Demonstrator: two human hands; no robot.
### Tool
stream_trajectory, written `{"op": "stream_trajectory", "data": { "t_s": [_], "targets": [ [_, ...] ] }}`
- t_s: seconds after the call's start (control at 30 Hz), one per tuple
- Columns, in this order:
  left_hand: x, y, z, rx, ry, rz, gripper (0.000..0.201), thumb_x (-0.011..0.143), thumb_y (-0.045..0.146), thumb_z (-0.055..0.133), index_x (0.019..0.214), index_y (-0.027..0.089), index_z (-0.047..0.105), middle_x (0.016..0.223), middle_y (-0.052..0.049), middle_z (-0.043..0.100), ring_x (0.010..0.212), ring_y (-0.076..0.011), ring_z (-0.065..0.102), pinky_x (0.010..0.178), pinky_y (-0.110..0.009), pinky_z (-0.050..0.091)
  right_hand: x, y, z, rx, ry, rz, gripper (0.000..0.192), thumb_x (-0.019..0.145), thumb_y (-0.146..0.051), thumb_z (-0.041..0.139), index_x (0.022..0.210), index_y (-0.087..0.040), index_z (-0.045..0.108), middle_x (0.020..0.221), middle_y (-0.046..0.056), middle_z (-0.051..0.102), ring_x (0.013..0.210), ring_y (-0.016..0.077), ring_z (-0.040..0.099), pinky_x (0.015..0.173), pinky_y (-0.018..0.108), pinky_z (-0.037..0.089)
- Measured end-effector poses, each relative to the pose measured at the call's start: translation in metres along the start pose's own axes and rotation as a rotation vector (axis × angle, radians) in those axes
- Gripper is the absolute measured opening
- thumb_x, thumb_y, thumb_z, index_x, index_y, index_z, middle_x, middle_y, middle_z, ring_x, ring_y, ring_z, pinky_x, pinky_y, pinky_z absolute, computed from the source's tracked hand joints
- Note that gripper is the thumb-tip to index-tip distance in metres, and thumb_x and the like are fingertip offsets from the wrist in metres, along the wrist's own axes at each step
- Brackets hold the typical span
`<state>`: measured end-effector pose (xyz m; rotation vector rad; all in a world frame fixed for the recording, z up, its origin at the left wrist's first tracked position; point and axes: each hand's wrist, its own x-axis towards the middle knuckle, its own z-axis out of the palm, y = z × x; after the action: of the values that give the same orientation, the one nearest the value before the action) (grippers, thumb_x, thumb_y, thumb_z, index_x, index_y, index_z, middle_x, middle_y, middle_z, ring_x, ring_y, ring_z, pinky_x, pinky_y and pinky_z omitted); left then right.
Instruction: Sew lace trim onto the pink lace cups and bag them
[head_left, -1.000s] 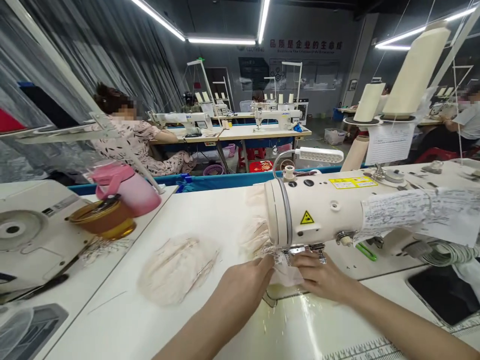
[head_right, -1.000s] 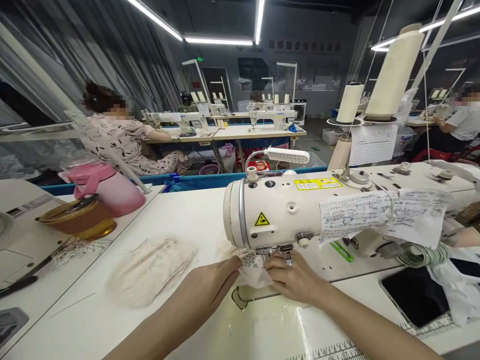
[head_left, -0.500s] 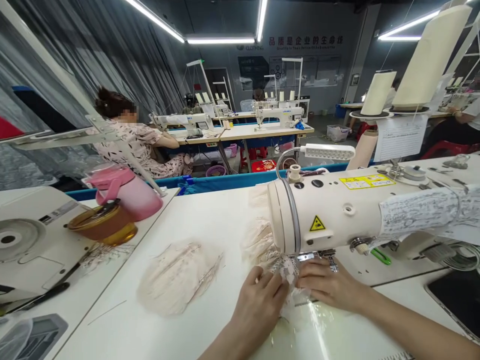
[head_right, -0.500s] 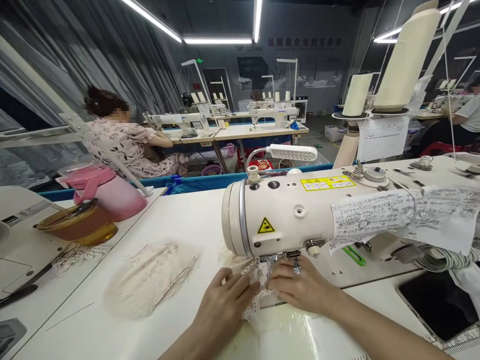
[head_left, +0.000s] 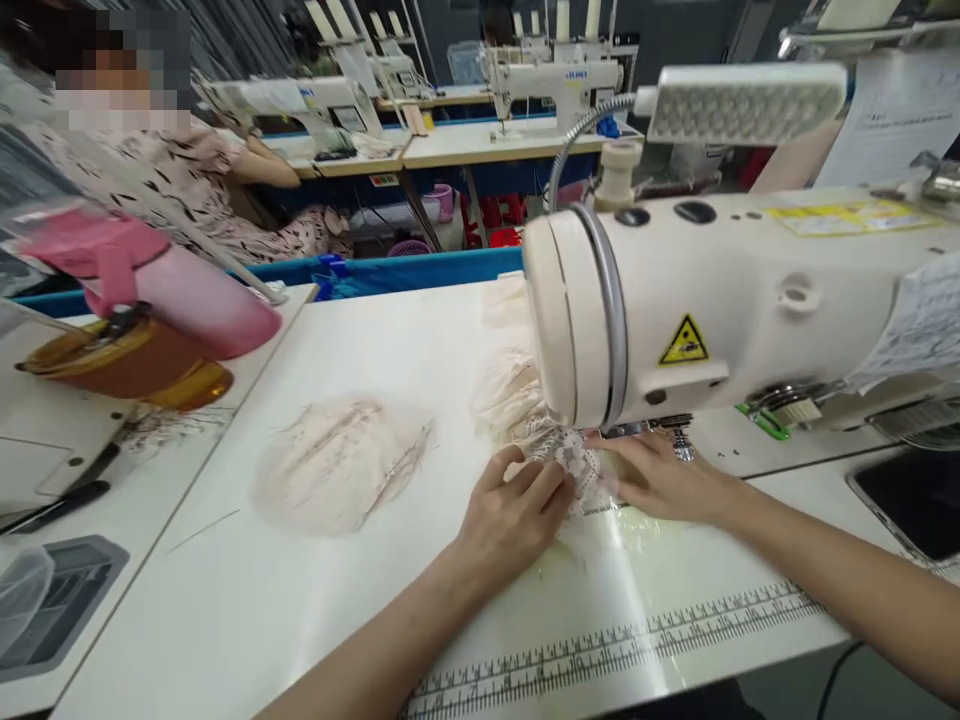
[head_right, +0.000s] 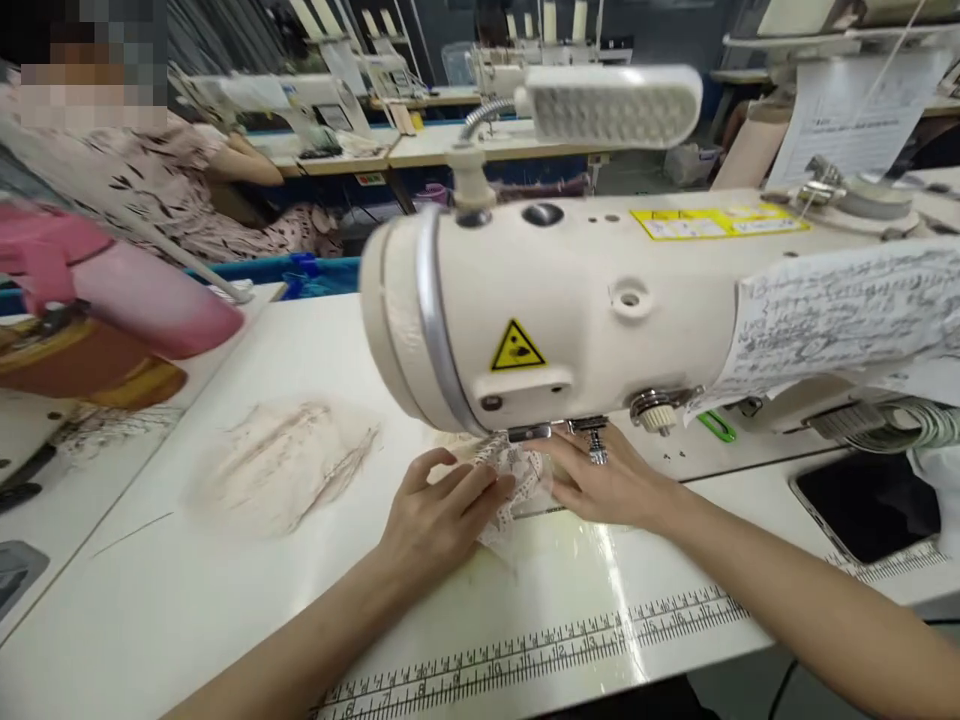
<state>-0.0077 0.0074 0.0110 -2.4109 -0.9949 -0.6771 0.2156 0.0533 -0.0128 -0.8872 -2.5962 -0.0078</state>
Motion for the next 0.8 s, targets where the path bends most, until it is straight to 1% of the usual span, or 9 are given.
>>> {"op": "stream_trajectory", "data": {
  "t_s": [0.1,0.2,0.27,0.33,0.4,0.47,0.5,0.63,0.8],
  "targets": [
    [0.000,0.000,0.000,0.000,0.005,0.009,0.011,0.086,0.008,0.056,0.080,0.014,0.062,0.071,0.003,0.061,0.060,-0.0089,0.050,0.079,-0.032,0.040,0.002,-0.002,-0.002,-0.031,0.082,-0.080,0.031,0.093,-0.027,0.045,0.121,-0.021,0.055,0.112,0.003,0.065,0.075,0.0136,0.061,0.059,0.027,0.047],
    [0.002,0.001,0.000,0.004,0.017,0.020,0.012,0.084,0.006,0.057,0.076,0.014,0.061,0.066,0.004,0.058,0.057,-0.0085,0.047,0.075,-0.031,0.039,0.004,-0.002,-0.004,-0.057,0.194,-0.189,0.023,0.091,-0.015,0.048,0.108,-0.020,0.061,0.109,-0.001,0.066,0.086,0.0107,0.061,0.068,0.026,0.045],
    [0.003,0.001,0.000,0.007,0.027,0.019,0.012,0.083,0.006,0.058,0.075,0.014,0.060,0.066,0.004,0.059,0.057,-0.0089,0.048,0.073,-0.031,0.039,0.005,-0.003,-0.006,-0.073,0.184,-0.220,0.022,0.090,-0.012,0.049,0.103,-0.020,0.064,0.102,0.000,0.067,0.087,0.0119,0.060,0.072,0.027,0.043],
    [0.004,0.001,0.000,-0.023,0.016,0.015,0.009,0.084,0.006,0.057,0.082,0.014,0.062,0.077,0.000,0.066,0.069,-0.0125,0.056,0.079,-0.034,0.041,0.007,-0.004,-0.009,-0.083,0.184,-0.215,0.020,0.089,-0.012,0.050,0.101,-0.020,0.065,0.097,0.001,0.068,0.084,0.0128,0.059,0.071,0.028,0.041],
    [0.003,0.000,0.002,-0.083,-0.051,0.013,0.022,0.085,0.005,0.049,0.101,0.011,0.063,0.101,-0.006,0.069,0.094,-0.0188,0.061,0.091,-0.038,0.041,0.009,-0.006,-0.012,-0.090,0.218,-0.203,0.019,0.088,-0.010,0.051,0.097,-0.019,0.065,0.093,0.000,0.068,0.080,0.0124,0.059,0.068,0.028,0.040],
    [0.001,-0.002,0.004,-0.139,-0.171,0.004,0.039,0.084,0.003,0.040,0.120,0.008,0.057,0.121,-0.010,0.063,0.112,-0.0220,0.056,0.101,-0.041,0.038,0.011,-0.007,-0.014,-0.095,0.256,-0.201,0.020,0.087,-0.007,0.051,0.092,-0.019,0.065,0.090,-0.002,0.069,0.079,0.0115,0.058,0.065,0.028,0.038],
    [0.000,-0.003,0.006,-0.154,-0.234,-0.004,0.046,0.083,0.003,0.038,0.126,0.007,0.054,0.127,-0.011,0.060,0.116,-0.0224,0.055,0.103,-0.042,0.037,0.011,-0.007,-0.015,-0.093,0.270,-0.208,0.022,0.086,-0.005,0.049,0.092,-0.019,0.065,0.090,-0.003,0.069,0.079,0.0108,0.059,0.064,0.028,0.037],
    [-0.005,-0.006,0.009,-0.179,-0.379,-0.037,0.058,0.076,0.007,0.040,0.133,0.008,0.048,0.132,-0.010,0.056,0.119,-0.0250,0.053,0.104,-0.046,0.037,0.012,-0.006,-0.013,-0.066,0.276,-0.236,0.027,0.086,-0.002,0.046,0.092,-0.021,0.064,0.089,-0.005,0.069,0.081,0.0085,0.059,0.061,0.027,0.037],
    [-0.003,-0.007,0.007,-0.186,-0.417,-0.060,0.062,0.072,0.008,0.042,0.134,0.011,0.049,0.132,-0.010,0.056,0.119,-0.0270,0.053,0.104,-0.050,0.035,0.011,-0.006,-0.010,-0.093,0.282,-0.225,0.025,0.087,-0.002,0.048,0.092,-0.022,0.063,0.083,-0.006,0.067,0.079,0.0095,0.058,0.060,0.029,0.035]
  ]
}}
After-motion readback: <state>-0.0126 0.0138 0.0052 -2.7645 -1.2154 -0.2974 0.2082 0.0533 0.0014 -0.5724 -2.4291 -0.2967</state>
